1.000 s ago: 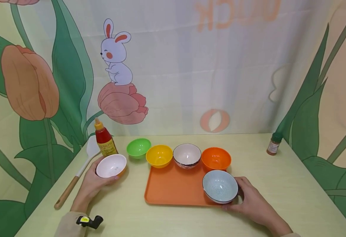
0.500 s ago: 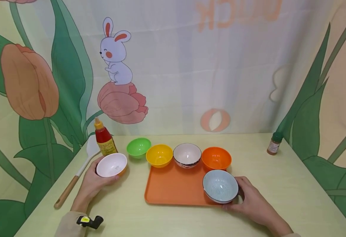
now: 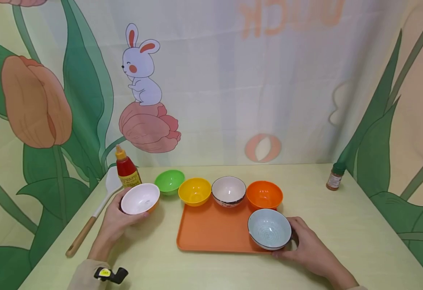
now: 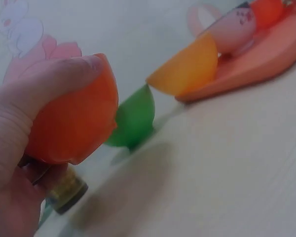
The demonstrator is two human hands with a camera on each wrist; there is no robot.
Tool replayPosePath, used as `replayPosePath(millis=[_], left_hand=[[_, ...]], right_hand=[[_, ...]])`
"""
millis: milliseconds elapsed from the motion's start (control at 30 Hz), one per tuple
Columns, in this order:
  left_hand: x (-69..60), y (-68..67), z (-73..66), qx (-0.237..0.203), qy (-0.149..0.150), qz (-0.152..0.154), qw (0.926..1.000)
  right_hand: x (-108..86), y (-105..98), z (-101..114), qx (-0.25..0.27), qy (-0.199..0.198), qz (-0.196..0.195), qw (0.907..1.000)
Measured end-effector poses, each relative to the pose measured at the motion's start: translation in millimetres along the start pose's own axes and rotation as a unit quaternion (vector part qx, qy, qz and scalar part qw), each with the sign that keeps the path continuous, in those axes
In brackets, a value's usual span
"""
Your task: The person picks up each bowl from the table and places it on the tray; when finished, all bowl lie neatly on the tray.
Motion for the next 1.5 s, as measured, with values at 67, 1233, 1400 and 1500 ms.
replayPosePath(millis=[67, 1233, 1400, 1500], left_hand=[[-2.7, 3.5, -8.2, -0.018, 0.003, 0.007, 0.9998], [-63.2, 143.0, -84.8, -0.093, 0.071, 0.175, 0.9777], [-76.1, 162.0, -85.7, -0.080, 0.088, 0.204, 0.9717], [-82.1, 171.6, -85.9, -0.076, 0.094, 0.218, 0.9684]], right_hand=[[0.0, 0.5, -0.8, 0.002, 0.001, 0.001, 1.0000], [-0.3, -0.9, 0.6, -0.002, -0.018, -0.005, 0.9998], [-0.3, -1.2, 0.1, -0.006, -0.017, -0.009, 0.9998], [0.1, -1.2, 0.3, 0.000, -0.016, -0.006, 0.9999]])
Point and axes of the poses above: each hand's wrist, its own x-axis towards the middle knuckle, its own y-axis out of the palm, z = x × y, the point moved 5 cm from there along x, towards the middle knuckle, and after that the axes turned 11 degrees about -z, right-handed, at the moved point
